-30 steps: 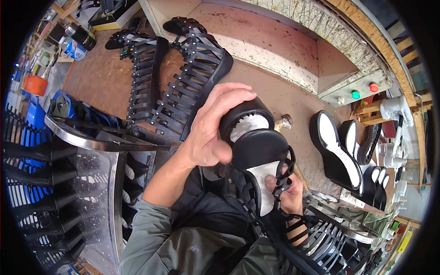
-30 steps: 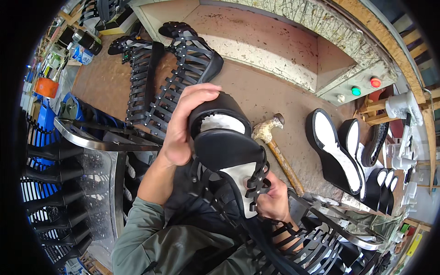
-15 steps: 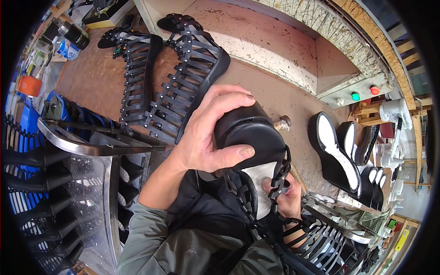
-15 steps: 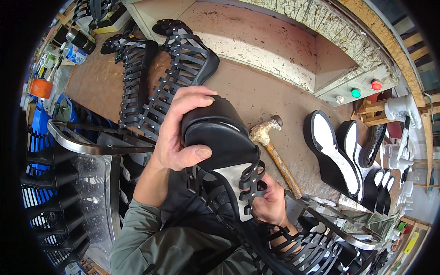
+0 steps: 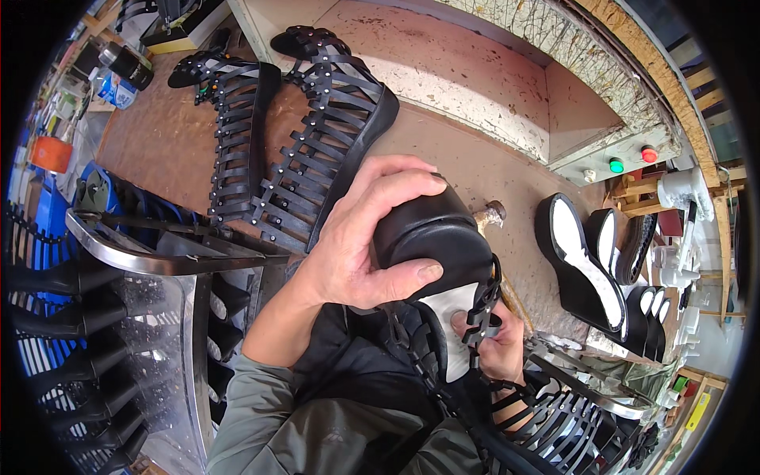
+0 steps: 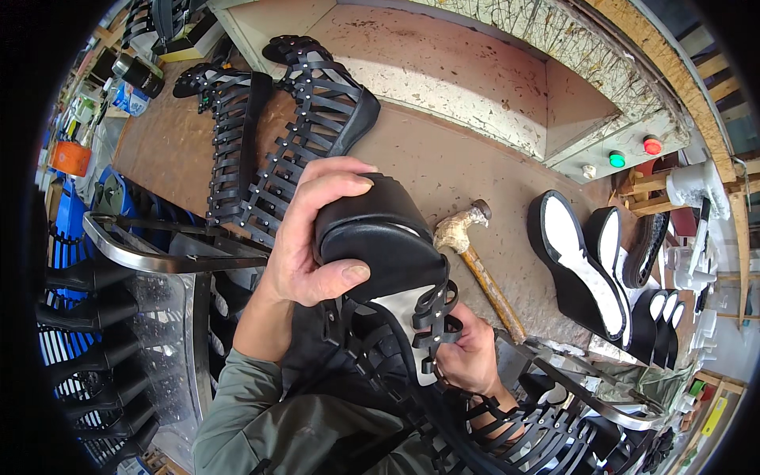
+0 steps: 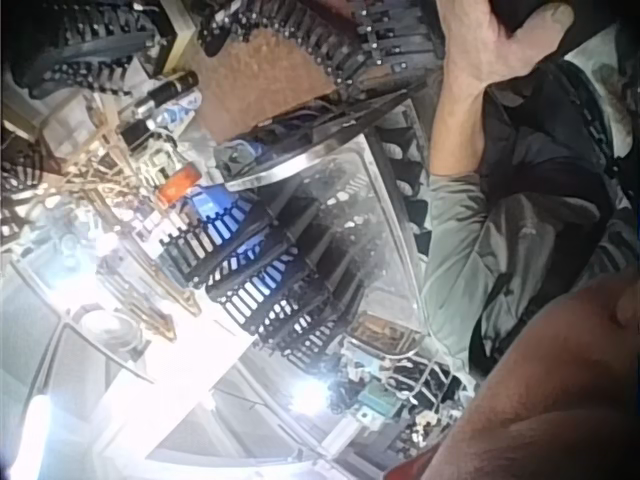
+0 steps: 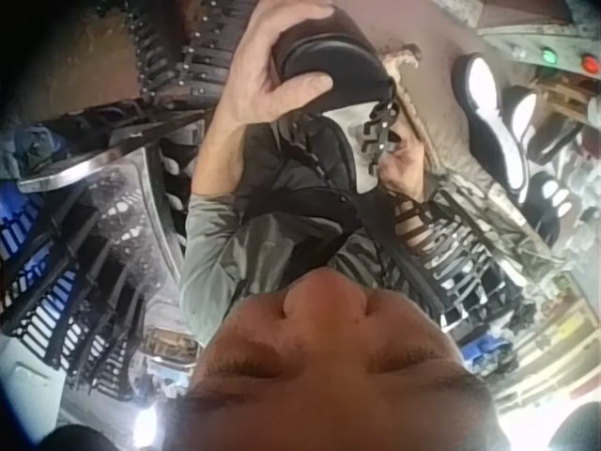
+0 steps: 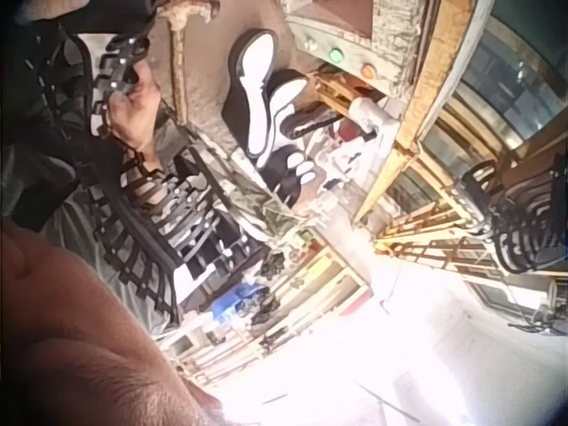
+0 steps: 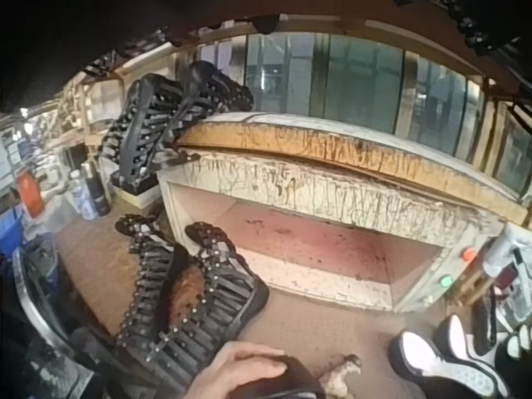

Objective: Assembling shoe components by attaching straps to soles and using a hammer for fixing.

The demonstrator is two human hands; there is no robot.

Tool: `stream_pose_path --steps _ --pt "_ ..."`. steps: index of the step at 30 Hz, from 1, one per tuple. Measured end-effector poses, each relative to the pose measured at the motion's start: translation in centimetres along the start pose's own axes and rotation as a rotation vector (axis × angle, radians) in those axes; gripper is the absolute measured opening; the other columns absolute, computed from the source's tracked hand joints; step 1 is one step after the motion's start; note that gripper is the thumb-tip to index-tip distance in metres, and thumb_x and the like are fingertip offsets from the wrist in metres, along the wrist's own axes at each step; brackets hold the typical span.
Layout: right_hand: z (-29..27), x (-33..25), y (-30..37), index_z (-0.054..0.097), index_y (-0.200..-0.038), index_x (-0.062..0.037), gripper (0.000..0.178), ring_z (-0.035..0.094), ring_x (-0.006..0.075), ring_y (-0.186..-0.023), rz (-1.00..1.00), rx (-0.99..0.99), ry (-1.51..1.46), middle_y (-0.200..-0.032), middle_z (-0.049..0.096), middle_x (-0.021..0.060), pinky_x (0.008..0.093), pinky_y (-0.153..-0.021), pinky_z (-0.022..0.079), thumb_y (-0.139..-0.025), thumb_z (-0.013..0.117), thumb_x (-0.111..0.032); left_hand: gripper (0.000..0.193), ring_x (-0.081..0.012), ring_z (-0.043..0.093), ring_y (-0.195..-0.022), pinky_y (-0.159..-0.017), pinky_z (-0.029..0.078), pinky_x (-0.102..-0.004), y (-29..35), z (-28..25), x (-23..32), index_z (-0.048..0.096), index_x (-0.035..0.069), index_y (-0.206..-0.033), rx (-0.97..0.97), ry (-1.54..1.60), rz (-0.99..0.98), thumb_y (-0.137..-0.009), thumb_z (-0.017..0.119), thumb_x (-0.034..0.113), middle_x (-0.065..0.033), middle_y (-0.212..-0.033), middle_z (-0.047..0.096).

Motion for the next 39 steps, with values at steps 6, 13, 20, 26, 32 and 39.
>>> stream_pose_path --steps 6,13,20,26,32,39 --pt "0.1 -0.1 0.0 0.06 -0.101 0.0004 0.038 0.06 0.0074 -0.08 0.035 0.012 0.11 -0.089 0.065 0.0023 0.0212 -0.073 0.047 -0.069 0.045 0.012 0.062 -0.0338 0.053 -0.107 -0.088 0.045 -0.0373 0.1 -0.1 0.3 0.053 0.001 -0.119 -0.028 -0.02 -0.019 -0.068 0.076 0.025 -0.022 -0.115 0.054" --pt "0.2 -0.5 -0.2 0.061 -0.098 0.0021 0.022 0.06 0.0078 -0.078 0.087 0.008 0.323 -0.086 0.066 0.0019 0.0222 -0.073 0.048 -0.079 0.052 0.008 0.06 -0.0333 0.056 -0.106 -0.087 0.046 -0.0371 -0.1 0.3 1.4 0.055 0.0 -0.117 -0.01 -0.038 -0.101 -0.064 0.08 0.015 -0.023 -0.115 0.055" --pt "-0.1 -0.5 -0.3 0.062 -0.097 0.0024 0.025 0.062 0.0082 -0.077 0.173 0.008 0.426 -0.085 0.068 0.0044 0.0227 -0.07 0.05 -0.074 0.053 0.008 0.052 -0.0325 0.057 -0.106 -0.087 0.047 -0.0375 -0.1 0.9 1.3 0.058 -0.003 -0.112 0.027 -0.011 -0.088 -0.065 0.078 0.011 -0.0224 -0.109 0.059" --pt "-0.4 -0.2 -0.6 0.062 -0.097 0.002 0.026 0.061 0.0074 -0.075 0.228 0.013 0.332 -0.083 0.068 0.0037 0.0225 -0.068 0.049 -0.073 0.052 0.008 0.052 -0.0324 0.058 -0.104 -0.085 0.048 -0.0371 -0.4 1.0 1.4 0.059 -0.003 -0.111 0.048 -0.025 -0.088 -0.065 0.078 0.012 -0.0239 -0.108 0.059" --pt "-0.2 -1.2 -1.0 0.063 -0.096 0.0015 0.019 0.058 0.0056 -0.074 0.217 -0.031 0.25 -0.082 0.065 0.0009 0.0206 -0.065 0.046 -0.078 0.058 0.006 0.055 -0.0333 0.056 -0.108 -0.088 0.046 -0.0383 -0.2 0.9 1.7 0.057 -0.002 -0.115 -0.033 -0.017 -0.083 -0.066 0.078 0.013 -0.0255 -0.115 0.056" --pt "-1.5 0.4 -0.6 0.064 -0.096 -0.0005 0.028 0.052 0.0033 -0.064 0.169 0.006 0.109 -0.075 0.062 -0.0012 0.02 -0.057 0.042 -0.072 0.052 0.007 0.072 -0.0346 0.046 -0.12 -0.099 0.038 -0.0399 -0.1 1.0 1.3 0.046 0.0 -0.131 -0.188 0.019 -0.08 -0.069 0.078 0.019 -0.0219 -0.128 0.049"
Point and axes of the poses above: each hand's wrist, its own y-axis away from the middle knuckle, its own z-axis out of the palm, x = y × z, the point moved 2 cm from there along -y, towards the middle knuckle
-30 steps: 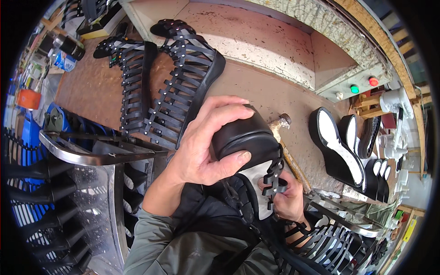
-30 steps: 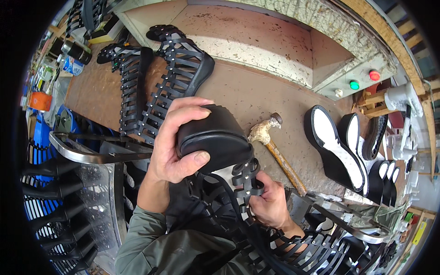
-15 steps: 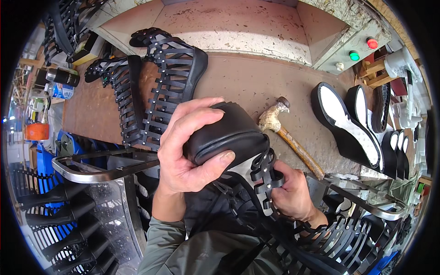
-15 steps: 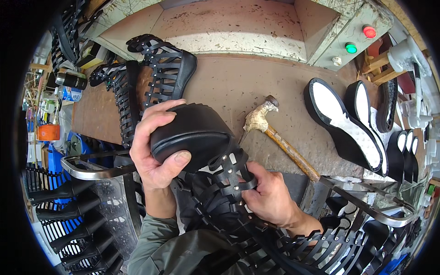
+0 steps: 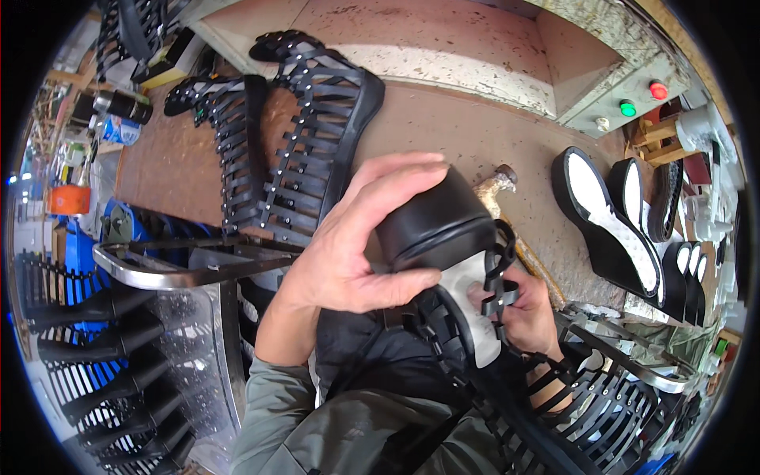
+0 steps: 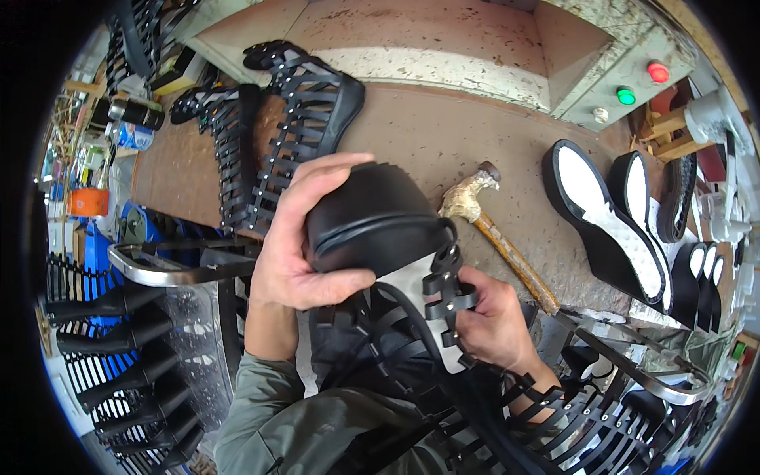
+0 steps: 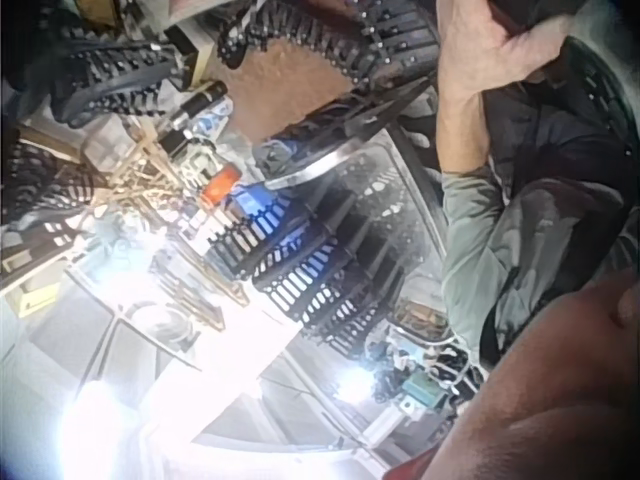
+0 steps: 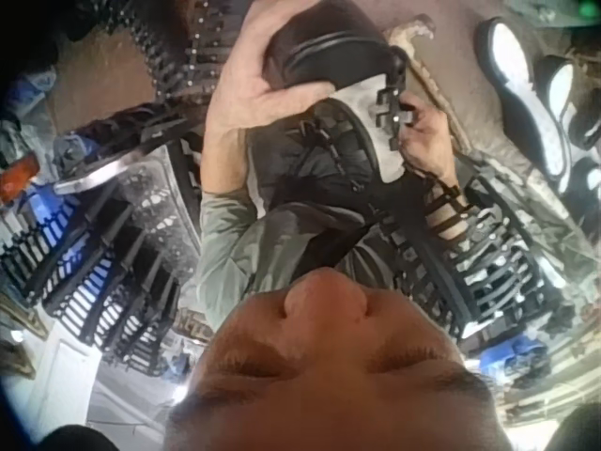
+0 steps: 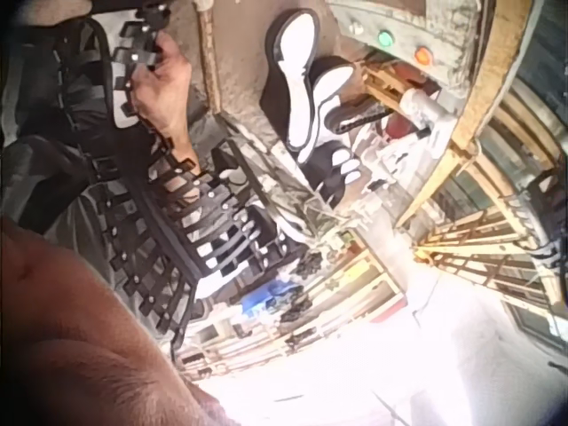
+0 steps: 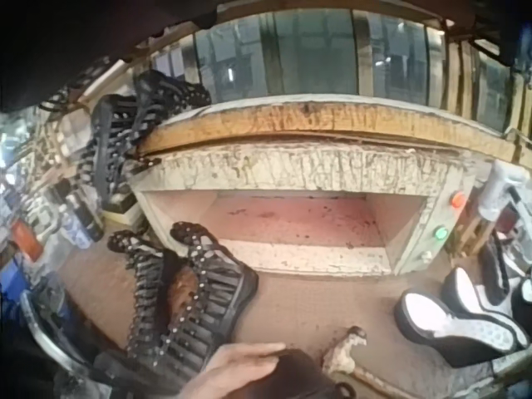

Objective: Assembling shoe components by attaching straps to soles and using a hammer for fixing.

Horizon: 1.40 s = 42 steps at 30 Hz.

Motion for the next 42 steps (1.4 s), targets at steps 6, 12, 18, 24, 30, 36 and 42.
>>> stream_pose_path --steps 6,12,18,24,30,36,42 --pt "0.6 -1.8 0.4 0.062 -0.096 -0.0011 0.031 0.052 0.0023 -0.066 0.0 -0.029 -0.036 -0.078 0.062 -0.0007 0.019 -0.057 0.041 -0.073 0.046 0.01 0.081 -0.0347 0.045 -0.122 -0.101 0.036 -0.043 0.4 0.3 -0.3 0.041 0.002 -0.136 -0.027 0.031 0.025 -0.067 0.079 0.022 -0.0259 -0.133 0.045" --pt "0.8 0.6 0.8 0.061 -0.099 -0.0027 0.031 0.058 0.0056 -0.067 0.027 -0.009 0.039 -0.077 0.064 0.0005 0.0219 -0.06 0.046 -0.073 0.047 0.008 0.061 -0.0322 0.054 -0.113 -0.094 0.043 -0.0371 0.4 1.3 1.0 0.053 -0.005 -0.126 0.11 0.089 -0.001 -0.072 0.074 0.016 -0.0226 -0.125 0.053" --pt "0.8 1.2 1.6 0.054 -0.107 -0.0049 0.036 0.067 0.0319 -0.076 -0.078 -0.017 0.385 -0.082 0.065 0.0164 0.0343 -0.07 0.051 -0.071 0.054 0.0 0.049 -0.0334 0.058 -0.104 -0.087 0.047 -0.0367 1.1 1.8 2.4 0.058 -0.007 -0.114 0.216 -0.014 0.039 -0.072 0.074 0.013 -0.0297 -0.113 0.056" --pt "1.1 0.0 1.7 0.049 -0.107 -0.0036 0.035 0.066 0.034 -0.075 0.106 -0.098 0.349 -0.085 0.065 0.0165 0.0359 -0.069 0.051 -0.073 0.056 -0.002 0.055 -0.0329 0.057 -0.102 -0.085 0.048 -0.0376 1.2 2.2 3.5 0.054 -0.004 -0.117 0.166 -0.234 -0.019 -0.07 0.077 0.012 -0.0254 -0.112 0.055" --pt "1.8 0.6 2.3 0.045 -0.113 -0.0028 0.04 0.066 0.0364 -0.087 -0.031 -0.1 0.336 -0.096 0.067 0.0187 0.0366 -0.076 0.053 -0.075 0.058 -0.002 0.059 -0.0304 0.053 -0.109 -0.096 0.041 -0.0397 1.6 2.7 4.7 0.052 -0.002 -0.118 0.211 -0.391 -0.097 -0.069 0.08 0.016 -0.0222 -0.117 0.054" --pt "1.6 0.4 2.1 0.044 -0.115 -0.0014 0.042 0.067 0.0349 -0.089 -0.051 -0.096 0.313 -0.097 0.067 0.0186 0.0356 -0.077 0.053 -0.075 0.055 0.001 0.054 -0.0305 0.061 -0.092 -0.079 0.05 -0.0361 0.9 2.4 4.2 0.058 -0.004 -0.11 0.228 -0.364 0.023 -0.064 0.082 0.009 -0.0193 -0.103 0.061" --pt "1.4 1.6 1.2 0.054 -0.103 0.0012 0.031 0.066 0.0181 -0.082 -0.011 0.001 0.094 -0.089 0.068 0.011 0.0281 -0.073 0.05 -0.073 0.052 0.007 0.078 -0.0321 0.053 -0.111 -0.093 0.044 -0.0386 1.3 1.1 4.2 0.046 -0.003 -0.128 0.056 -0.244 -0.153 -0.064 0.084 0.018 -0.0226 -0.125 0.048"
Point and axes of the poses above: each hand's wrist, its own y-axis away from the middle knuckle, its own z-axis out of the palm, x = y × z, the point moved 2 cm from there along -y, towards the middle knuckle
